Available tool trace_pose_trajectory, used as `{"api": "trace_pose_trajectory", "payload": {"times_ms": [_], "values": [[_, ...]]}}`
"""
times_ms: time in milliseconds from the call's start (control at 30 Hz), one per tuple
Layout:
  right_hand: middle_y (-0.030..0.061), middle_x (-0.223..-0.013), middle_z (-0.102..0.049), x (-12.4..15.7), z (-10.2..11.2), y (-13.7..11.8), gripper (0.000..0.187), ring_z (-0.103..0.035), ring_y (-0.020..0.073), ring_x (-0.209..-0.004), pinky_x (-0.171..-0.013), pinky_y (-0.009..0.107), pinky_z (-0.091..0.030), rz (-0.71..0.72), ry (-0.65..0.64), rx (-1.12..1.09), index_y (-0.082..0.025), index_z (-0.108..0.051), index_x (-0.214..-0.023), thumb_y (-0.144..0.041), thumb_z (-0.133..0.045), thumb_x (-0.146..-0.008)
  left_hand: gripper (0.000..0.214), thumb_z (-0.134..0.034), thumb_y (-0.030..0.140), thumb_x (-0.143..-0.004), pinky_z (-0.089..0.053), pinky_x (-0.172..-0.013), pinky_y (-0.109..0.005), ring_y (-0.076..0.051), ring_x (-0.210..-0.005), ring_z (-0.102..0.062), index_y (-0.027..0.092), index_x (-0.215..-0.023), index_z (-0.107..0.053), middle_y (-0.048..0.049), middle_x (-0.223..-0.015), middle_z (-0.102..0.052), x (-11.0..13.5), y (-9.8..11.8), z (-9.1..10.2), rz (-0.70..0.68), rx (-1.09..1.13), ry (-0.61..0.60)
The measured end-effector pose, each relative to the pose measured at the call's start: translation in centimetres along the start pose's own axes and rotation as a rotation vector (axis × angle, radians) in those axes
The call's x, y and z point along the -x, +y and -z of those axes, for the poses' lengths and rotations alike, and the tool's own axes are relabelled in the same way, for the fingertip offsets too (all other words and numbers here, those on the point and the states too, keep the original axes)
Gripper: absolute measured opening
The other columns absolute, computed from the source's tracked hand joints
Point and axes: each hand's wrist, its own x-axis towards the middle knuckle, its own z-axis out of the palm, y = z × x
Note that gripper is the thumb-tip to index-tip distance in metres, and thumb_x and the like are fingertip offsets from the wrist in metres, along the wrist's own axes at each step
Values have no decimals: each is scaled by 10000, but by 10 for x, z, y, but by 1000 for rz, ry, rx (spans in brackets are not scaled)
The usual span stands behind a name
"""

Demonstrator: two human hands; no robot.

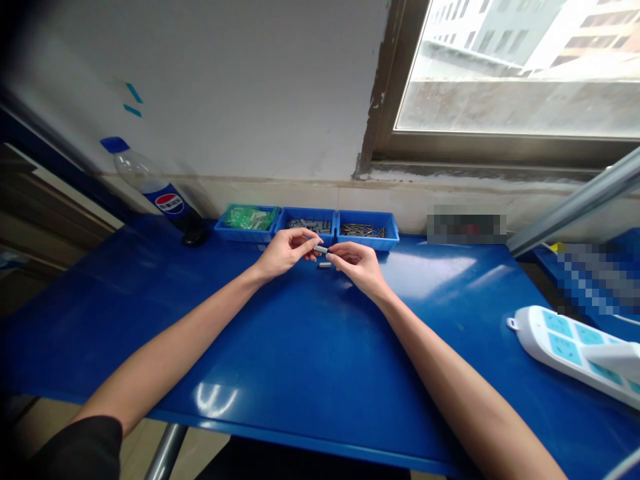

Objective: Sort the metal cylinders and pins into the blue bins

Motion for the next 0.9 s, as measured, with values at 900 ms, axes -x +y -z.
{"api": "trace_pose_trajectory", "payload": {"times_ms": [900], "values": [[53,-799,-782,-2,1,0,348,-667,180,-620,-617,324,-567,-18,58,8,-215,-778,-918,-550,-802,-827,169,-723,323,-915,-620,-815,-327,-197,-822,-764,180,-939,-811,-70,-936,-813,4,3,10,-249,-447,86]]}}
